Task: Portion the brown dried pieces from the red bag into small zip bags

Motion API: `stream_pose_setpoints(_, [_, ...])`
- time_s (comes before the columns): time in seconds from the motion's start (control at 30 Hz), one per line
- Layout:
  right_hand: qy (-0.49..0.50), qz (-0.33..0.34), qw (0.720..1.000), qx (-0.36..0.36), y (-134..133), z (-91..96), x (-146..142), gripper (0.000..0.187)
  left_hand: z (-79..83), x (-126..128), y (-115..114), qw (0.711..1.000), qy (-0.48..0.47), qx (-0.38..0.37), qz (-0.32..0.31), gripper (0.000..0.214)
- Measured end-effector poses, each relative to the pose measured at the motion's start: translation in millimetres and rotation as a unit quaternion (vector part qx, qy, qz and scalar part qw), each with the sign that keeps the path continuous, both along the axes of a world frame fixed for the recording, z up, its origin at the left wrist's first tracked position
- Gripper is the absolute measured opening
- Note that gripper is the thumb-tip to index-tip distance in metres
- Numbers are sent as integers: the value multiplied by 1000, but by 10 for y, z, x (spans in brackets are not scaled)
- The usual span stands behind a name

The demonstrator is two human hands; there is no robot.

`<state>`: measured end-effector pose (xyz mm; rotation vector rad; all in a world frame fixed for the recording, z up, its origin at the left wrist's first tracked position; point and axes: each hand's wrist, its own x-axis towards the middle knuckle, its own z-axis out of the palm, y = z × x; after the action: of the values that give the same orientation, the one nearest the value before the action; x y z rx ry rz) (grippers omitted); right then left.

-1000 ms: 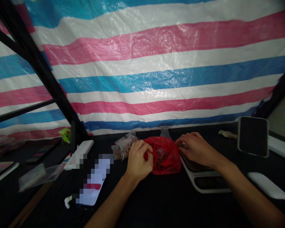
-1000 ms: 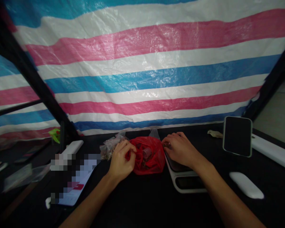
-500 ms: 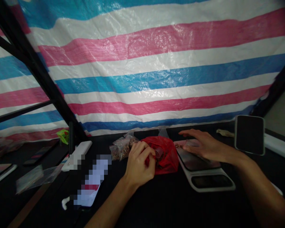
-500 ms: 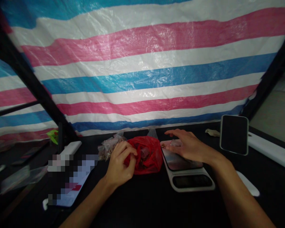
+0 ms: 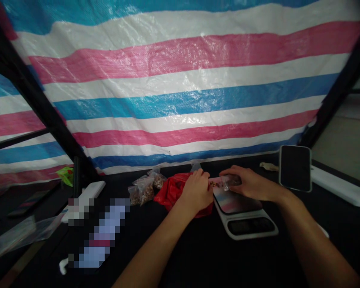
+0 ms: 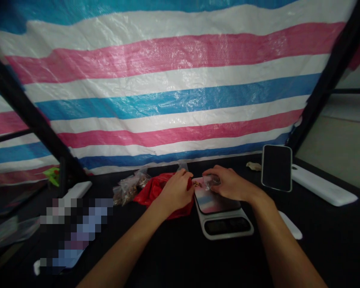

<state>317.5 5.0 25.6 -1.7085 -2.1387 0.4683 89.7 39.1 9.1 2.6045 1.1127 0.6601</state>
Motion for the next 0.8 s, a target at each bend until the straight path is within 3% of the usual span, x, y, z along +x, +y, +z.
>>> stream_pose_setpoints(0.17, [-27,18,998,45,29,-7,-102,40,-38,7,190,997,10,-74,-38,17])
stream_pose_setpoints(0.43, [-37,33,997,65,90,-100,-180,45,-126,60,276,991,-74,-91,-71,16])
stream_pose_setpoints(0.57, [25,35,997,66,112,-133,-183,49,-189,139,302,972,-186,-131,-67,15])
stream_pose_setpoints(0.7, [121,24,992,27,85,-73,-186,51,-128,170,348,924,-306,-217,-72,19])
stream_pose_setpoints(0.8, [195,2,981,10,57,-13,-166,50,22,104,353,927,-335,-163,-39,22])
